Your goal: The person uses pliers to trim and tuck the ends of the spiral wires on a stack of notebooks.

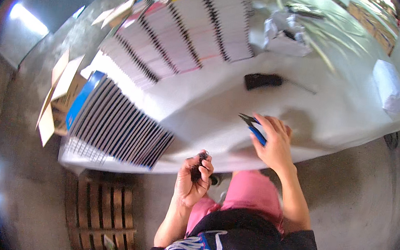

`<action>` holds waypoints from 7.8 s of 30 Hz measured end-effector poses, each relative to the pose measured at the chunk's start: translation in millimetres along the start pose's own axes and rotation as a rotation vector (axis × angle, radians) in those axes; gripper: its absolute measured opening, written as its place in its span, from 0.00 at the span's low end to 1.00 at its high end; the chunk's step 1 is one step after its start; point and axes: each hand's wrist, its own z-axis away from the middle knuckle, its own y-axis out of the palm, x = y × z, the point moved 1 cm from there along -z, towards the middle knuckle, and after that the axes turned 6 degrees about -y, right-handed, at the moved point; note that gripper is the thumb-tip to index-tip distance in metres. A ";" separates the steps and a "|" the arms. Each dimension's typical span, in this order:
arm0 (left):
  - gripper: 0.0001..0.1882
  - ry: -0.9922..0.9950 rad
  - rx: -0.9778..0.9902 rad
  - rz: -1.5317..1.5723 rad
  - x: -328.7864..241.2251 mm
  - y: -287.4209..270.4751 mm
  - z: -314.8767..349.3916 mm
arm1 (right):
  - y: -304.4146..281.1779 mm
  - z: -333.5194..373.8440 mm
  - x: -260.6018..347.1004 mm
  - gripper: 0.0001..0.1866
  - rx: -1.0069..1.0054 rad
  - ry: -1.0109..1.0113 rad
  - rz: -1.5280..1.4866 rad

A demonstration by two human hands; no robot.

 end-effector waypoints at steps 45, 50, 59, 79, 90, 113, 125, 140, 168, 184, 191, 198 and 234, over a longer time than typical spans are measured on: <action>0.30 1.638 -0.398 -1.028 -114.6 20.5 132.6 | 34.5 -35.8 139.3 0.28 0.338 -0.235 -0.451; 0.10 1.685 -0.454 -1.158 -126.7 26.3 114.3 | 55.2 -42.7 205.2 0.28 0.316 -0.443 -0.199; 0.11 1.638 -0.343 -1.018 -133.8 17.9 113.7 | 68.2 -46.5 236.6 0.29 0.205 -0.422 -0.035; 0.09 1.724 -0.311 -1.022 -134.4 14.1 110.4 | 80.6 -57.8 236.1 0.20 0.178 -0.462 0.052; 0.13 1.518 -0.195 -0.933 -132.4 7.4 114.3 | 66.2 -53.7 224.4 0.26 0.158 -0.389 -0.062; 0.11 1.529 -0.131 -0.974 -131.8 4.0 116.2 | 80.4 -60.4 233.4 0.24 0.137 -0.444 -0.074; 0.07 0.722 0.504 0.075 -131.0 -6.7 116.2 | 64.7 -66.1 234.8 0.24 0.029 -0.467 -0.067; 0.12 1.272 -0.011 -0.655 -138.0 32.4 119.2 | 62.4 -68.1 246.1 0.25 0.147 -0.434 0.061; 0.16 1.821 -0.594 -1.304 -125.3 38.9 107.0 | 63.8 -74.1 248.1 0.24 0.069 -0.449 -0.023; 0.11 1.371 0.078 -0.360 -122.4 31.1 117.1 | 62.9 -73.9 238.2 0.24 0.047 -0.447 -0.094; 0.17 1.076 0.026 -0.123 -131.9 43.7 120.6 | 61.5 -77.4 240.6 0.26 0.034 -0.457 -0.050; 0.13 1.503 -0.211 -0.816 -128.7 52.0 122.0 | 58.3 -77.2 252.7 0.19 -0.004 -0.486 0.052; 0.07 1.527 -0.099 -0.673 -126.5 62.1 121.0 | 54.1 -85.4 257.8 0.16 -0.035 -0.515 0.038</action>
